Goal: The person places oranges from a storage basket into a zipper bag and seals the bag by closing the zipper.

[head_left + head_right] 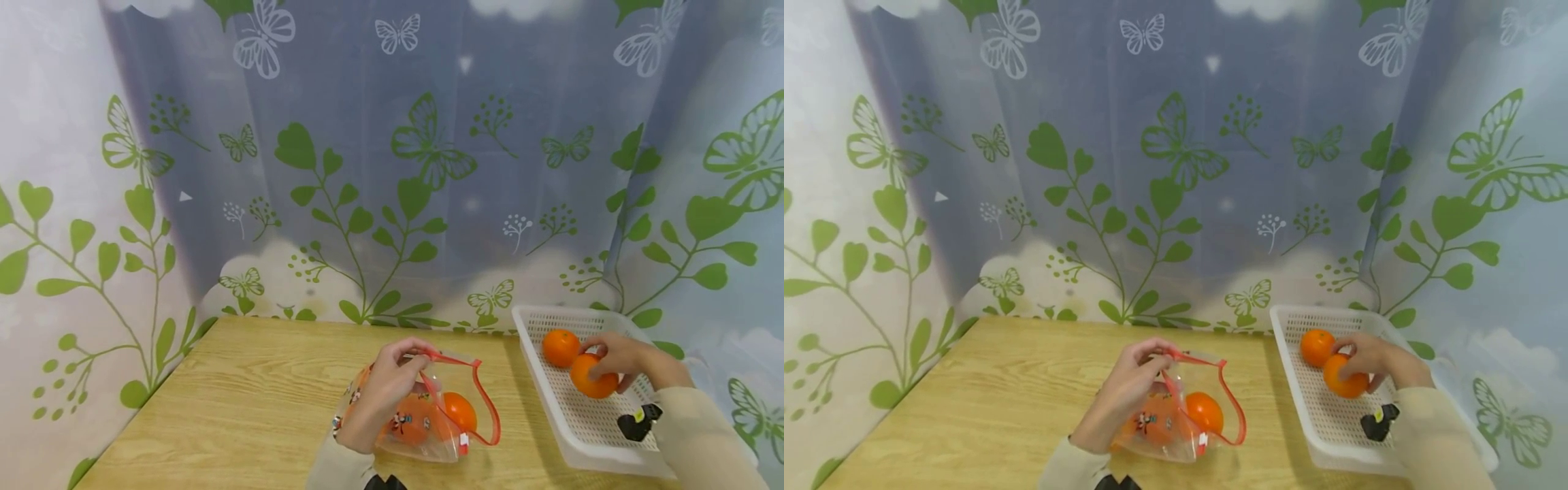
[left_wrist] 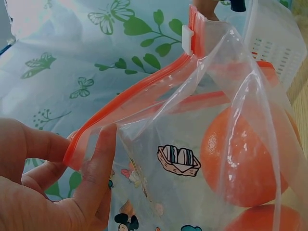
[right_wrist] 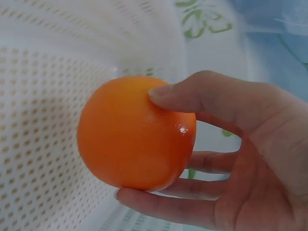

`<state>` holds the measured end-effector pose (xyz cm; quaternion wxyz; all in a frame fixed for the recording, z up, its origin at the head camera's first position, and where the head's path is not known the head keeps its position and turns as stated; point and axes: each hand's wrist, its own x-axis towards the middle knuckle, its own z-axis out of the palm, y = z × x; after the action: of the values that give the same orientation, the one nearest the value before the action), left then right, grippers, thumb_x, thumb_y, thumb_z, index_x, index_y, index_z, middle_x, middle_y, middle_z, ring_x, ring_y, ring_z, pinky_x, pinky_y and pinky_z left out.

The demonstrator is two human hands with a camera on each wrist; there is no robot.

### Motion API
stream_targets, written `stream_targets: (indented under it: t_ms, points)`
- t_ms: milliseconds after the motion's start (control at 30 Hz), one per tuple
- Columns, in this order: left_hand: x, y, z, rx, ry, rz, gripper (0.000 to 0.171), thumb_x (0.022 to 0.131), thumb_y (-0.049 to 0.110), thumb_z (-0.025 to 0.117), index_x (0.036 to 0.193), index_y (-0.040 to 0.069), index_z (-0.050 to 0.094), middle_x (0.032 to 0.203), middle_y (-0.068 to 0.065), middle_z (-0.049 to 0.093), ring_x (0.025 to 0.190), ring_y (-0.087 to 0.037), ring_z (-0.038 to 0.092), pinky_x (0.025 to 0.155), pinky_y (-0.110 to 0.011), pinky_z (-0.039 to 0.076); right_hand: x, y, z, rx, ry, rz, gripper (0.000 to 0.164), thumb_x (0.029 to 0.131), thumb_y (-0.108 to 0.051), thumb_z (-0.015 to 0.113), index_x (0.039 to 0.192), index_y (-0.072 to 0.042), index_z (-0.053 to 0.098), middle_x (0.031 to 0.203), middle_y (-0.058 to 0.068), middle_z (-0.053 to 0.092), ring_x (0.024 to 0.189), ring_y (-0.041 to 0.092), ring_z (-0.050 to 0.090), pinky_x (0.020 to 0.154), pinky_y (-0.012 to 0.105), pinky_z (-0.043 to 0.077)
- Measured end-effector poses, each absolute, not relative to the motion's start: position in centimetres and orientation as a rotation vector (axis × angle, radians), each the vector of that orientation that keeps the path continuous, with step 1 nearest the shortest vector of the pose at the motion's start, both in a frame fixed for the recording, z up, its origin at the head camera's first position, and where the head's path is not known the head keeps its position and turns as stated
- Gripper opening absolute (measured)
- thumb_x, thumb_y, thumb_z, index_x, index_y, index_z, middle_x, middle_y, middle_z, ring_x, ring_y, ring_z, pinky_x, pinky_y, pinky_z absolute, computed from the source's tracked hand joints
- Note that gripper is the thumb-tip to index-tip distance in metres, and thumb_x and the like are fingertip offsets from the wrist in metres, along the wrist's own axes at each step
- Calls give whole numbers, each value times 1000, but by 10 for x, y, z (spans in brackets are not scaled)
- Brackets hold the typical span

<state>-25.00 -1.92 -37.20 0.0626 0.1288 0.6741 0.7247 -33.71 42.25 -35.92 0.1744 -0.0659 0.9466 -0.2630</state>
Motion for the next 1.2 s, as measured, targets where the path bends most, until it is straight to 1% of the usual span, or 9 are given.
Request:
stream_targets:
  t_ms: [167, 267, 467, 567, 633, 800, 867, 1033, 1200]
  points:
    - [-251, -19, -373, 391, 2039, 2190, 21, 104, 9, 55, 118, 4, 71, 113, -11, 64, 72, -12, 67, 68, -27, 62, -334, 418, -354, -224, 2683, -823, 52, 89, -12, 75, 136, 3, 57, 115, 27, 51, 90, 25, 65, 65, 45, 65]
    - [-252, -19, -374, 389, 2040, 2187, 21, 104, 9, 55, 118, 3, 70, 113, -11, 63, 71, -12, 66, 67, -27, 61, -331, 416, -353, -249, 2683, -848, 54, 89, -13, 75, 137, 4, 56, 120, 30, 51, 90, 25, 66, 66, 45, 65]
    - [-252, -19, -374, 383, 2049, 2184, 22, 104, 8, 55, 118, 2, 70, 112, -11, 63, 71, -12, 66, 67, -27, 61, -325, 412, -352, -300, 2688, -897, 53, 89, -13, 76, 135, 5, 57, 119, 30, 51, 88, 25, 66, 65, 45, 65]
    - [-252, -19, -374, 381, 2044, 2186, 21, 104, 8, 55, 117, 2, 70, 113, -13, 63, 70, -12, 66, 67, -27, 61, -322, 411, -350, -310, 2686, -926, 55, 90, -13, 76, 137, 6, 55, 121, 32, 50, 88, 25, 66, 66, 44, 65]
    - [-252, -19, -374, 382, 2041, 2186, 21, 104, 8, 55, 118, 2, 70, 114, -16, 63, 69, -12, 65, 67, -27, 61, -319, 410, -349, -319, 2686, -947, 58, 90, -13, 75, 139, 8, 53, 123, 34, 49, 89, 25, 65, 67, 43, 65]
    - [-252, -19, -373, 378, 2047, 2186, 21, 104, 9, 55, 117, 3, 71, 113, -14, 63, 68, -12, 64, 67, -28, 61, -314, 411, -345, -354, 2697, -992, 63, 92, -14, 74, 144, 10, 48, 128, 36, 48, 92, 24, 66, 67, 40, 65]
    - [-252, -19, -373, 377, 2046, 2187, 21, 104, 9, 55, 117, 4, 71, 111, -12, 63, 68, -12, 64, 67, -28, 61, -312, 411, -345, -373, 2702, -1014, 63, 92, -13, 74, 144, 11, 48, 129, 37, 48, 93, 25, 66, 67, 39, 65]
    - [-253, -18, -374, 379, 2037, 2186, 22, 104, 9, 54, 119, 2, 70, 111, -11, 63, 69, -12, 67, 68, -28, 62, -306, 412, -346, -430, 2713, -1075, 62, 93, -12, 73, 144, 12, 46, 133, 41, 45, 98, 27, 68, 67, 38, 65]
    - [-253, -18, -374, 381, 2045, 2187, 22, 104, 9, 55, 118, 2, 70, 111, -11, 63, 70, -12, 66, 68, -27, 62, -297, 404, -345, -474, 2746, -1091, 63, 92, -12, 74, 143, 12, 48, 134, 41, 47, 100, 29, 69, 66, 36, 65]
